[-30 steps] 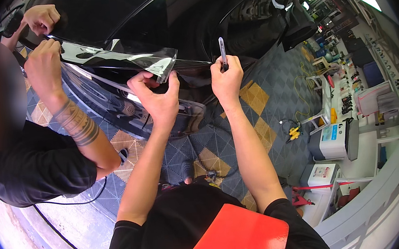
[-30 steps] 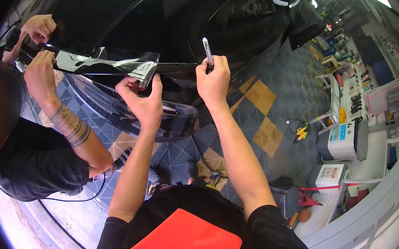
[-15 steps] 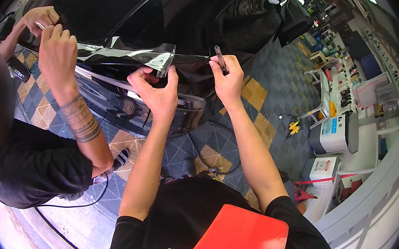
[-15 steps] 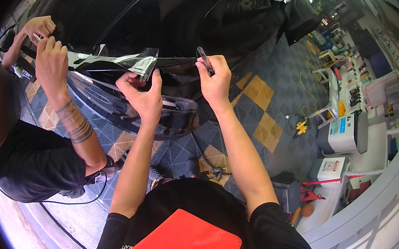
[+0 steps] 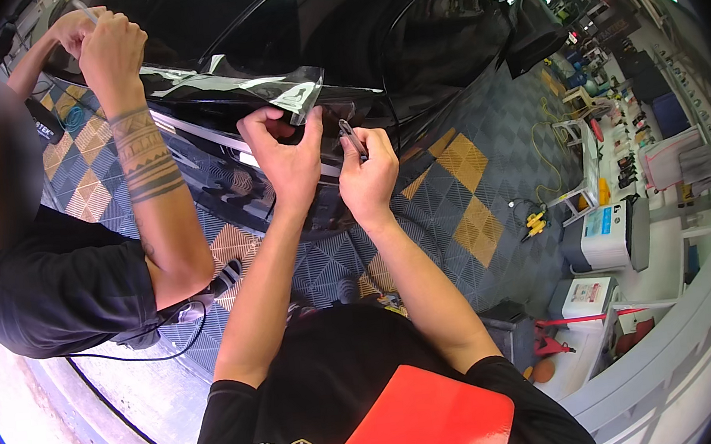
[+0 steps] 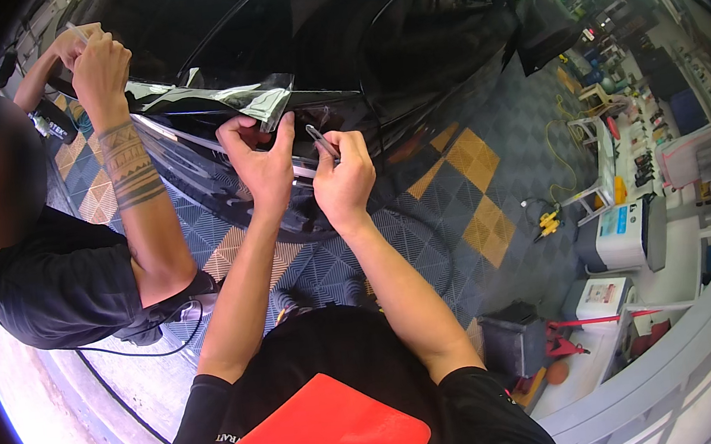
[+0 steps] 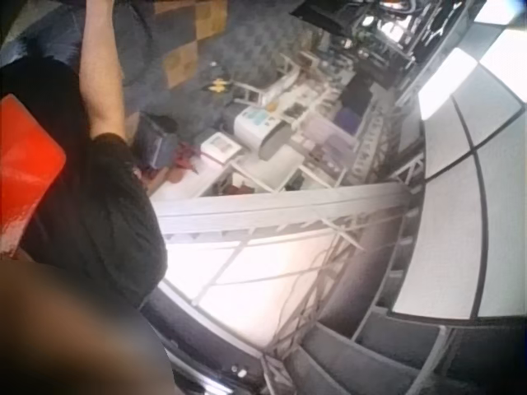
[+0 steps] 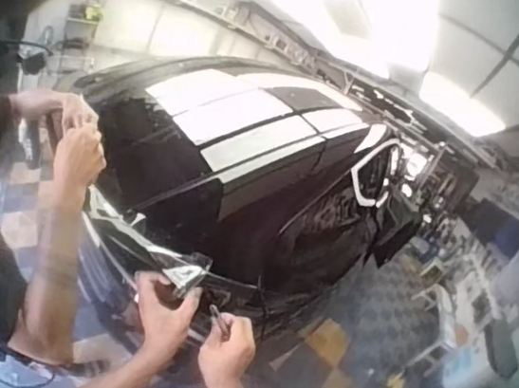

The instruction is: The person applies a transparent protective film to the rear bumper of a black car. They use a red squeegee to smooth the film and a metal blade to trim the edges, working alongside another person who assists with positioning.

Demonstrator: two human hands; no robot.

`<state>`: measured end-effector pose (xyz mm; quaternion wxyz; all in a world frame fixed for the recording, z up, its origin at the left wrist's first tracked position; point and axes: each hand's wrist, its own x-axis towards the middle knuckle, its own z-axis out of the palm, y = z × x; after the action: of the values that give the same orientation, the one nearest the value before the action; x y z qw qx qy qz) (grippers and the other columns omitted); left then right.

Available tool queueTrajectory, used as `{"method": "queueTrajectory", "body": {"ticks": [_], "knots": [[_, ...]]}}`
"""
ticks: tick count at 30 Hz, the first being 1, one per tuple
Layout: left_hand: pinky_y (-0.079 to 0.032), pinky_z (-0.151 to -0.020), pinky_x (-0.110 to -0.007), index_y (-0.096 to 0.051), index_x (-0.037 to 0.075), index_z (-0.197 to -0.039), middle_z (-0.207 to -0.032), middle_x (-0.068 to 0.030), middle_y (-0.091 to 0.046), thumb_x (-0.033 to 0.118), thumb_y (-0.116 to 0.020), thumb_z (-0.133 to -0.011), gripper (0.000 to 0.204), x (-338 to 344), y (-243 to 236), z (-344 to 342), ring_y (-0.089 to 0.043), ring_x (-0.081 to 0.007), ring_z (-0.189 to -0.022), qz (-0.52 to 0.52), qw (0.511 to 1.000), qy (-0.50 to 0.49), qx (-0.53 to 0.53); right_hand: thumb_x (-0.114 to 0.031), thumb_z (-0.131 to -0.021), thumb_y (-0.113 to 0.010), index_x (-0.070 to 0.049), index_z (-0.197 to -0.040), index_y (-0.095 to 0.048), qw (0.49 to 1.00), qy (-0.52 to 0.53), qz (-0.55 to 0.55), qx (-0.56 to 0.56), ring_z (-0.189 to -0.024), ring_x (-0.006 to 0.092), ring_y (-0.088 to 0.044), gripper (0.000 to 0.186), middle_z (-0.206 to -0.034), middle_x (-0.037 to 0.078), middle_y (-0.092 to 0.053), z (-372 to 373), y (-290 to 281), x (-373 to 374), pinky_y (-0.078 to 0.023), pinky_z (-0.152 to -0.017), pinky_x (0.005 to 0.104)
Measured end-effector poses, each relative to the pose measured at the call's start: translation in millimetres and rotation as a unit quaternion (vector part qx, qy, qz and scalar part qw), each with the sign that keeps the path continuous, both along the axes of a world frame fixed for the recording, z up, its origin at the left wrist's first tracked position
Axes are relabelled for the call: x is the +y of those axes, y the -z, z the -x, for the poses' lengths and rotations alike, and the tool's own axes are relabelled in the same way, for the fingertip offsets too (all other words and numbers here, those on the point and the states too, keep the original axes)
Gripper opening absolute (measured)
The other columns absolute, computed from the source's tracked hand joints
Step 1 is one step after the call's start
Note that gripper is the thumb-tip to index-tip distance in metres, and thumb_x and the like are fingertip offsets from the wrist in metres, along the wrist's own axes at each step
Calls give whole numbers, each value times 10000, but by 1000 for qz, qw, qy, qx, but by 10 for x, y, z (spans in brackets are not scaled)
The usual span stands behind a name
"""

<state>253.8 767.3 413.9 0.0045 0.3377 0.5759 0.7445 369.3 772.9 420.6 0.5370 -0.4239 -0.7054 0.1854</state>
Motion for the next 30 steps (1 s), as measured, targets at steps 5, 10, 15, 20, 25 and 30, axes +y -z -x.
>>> {"method": "queueTrajectory", "body": {"ticks": [5,10,15,20,25,30], "knots": [[-470,-740,-219,-565,55,-1131,-1009,-1,-608,40,-884,-938,373,-97,33,194,-574,-64,-811,-58,990,117,-45,-8,-931,-792,16,-989,-749,996,-18,75,34,-772,283,-692,76,-902,130,-698,144,-11,-224,-529,-714,388],[-543,-804,-236,-723,-9,-1087,-1073,-22,-598,26,-840,-967,172,-231,11,377,-649,-84,-871,-42,983,167,-56,-47,-941,-808,32,-963,-766,983,-44,157,89,-737,226,-675,92,-854,124,-721,337,71,-426,-513,-702,359],[-546,-844,-236,-761,-26,-1091,-973,-42,-763,80,-821,-1012,145,-371,-104,415,-703,-97,-911,25,969,204,-137,-70,-1022,-758,69,-1132,-804,922,-200,261,205,-793,58,-635,184,-878,23,-748,435,202,-533,-519,-734,241],[-560,-845,-243,-763,-33,-1092,-983,-48,-792,118,-837,-1006,190,-405,-246,304,-712,-96,-889,56,964,237,-106,-55,-1042,-731,66,-1341,-720,921,-206,295,151,-787,36,-608,323,-843,-29,-674,8,322,-666,-549,-783,240],[-564,-822,-267,-764,-6,-1048,-932,-46,-795,156,-891,-949,228,-399,-284,168,-727,-103,-873,80,980,177,-48,-63,-1055,-704,29,-1284,-655,906,-211,309,197,-862,46,-589,252,-986,0,-669,-694,331,-804,-495,-793,226],[-517,-791,-303,-704,-20,-1026,-924,-50,-712,323,-976,-859,469,-291,-331,-19,-617,-130,-850,129,991,43,8,-78,-1092,-624,6,-1315,-649,913,-194,317,167,-643,-4,-426,240,-914,3,-648,-1287,231,-706,-333,-561,192]]}}
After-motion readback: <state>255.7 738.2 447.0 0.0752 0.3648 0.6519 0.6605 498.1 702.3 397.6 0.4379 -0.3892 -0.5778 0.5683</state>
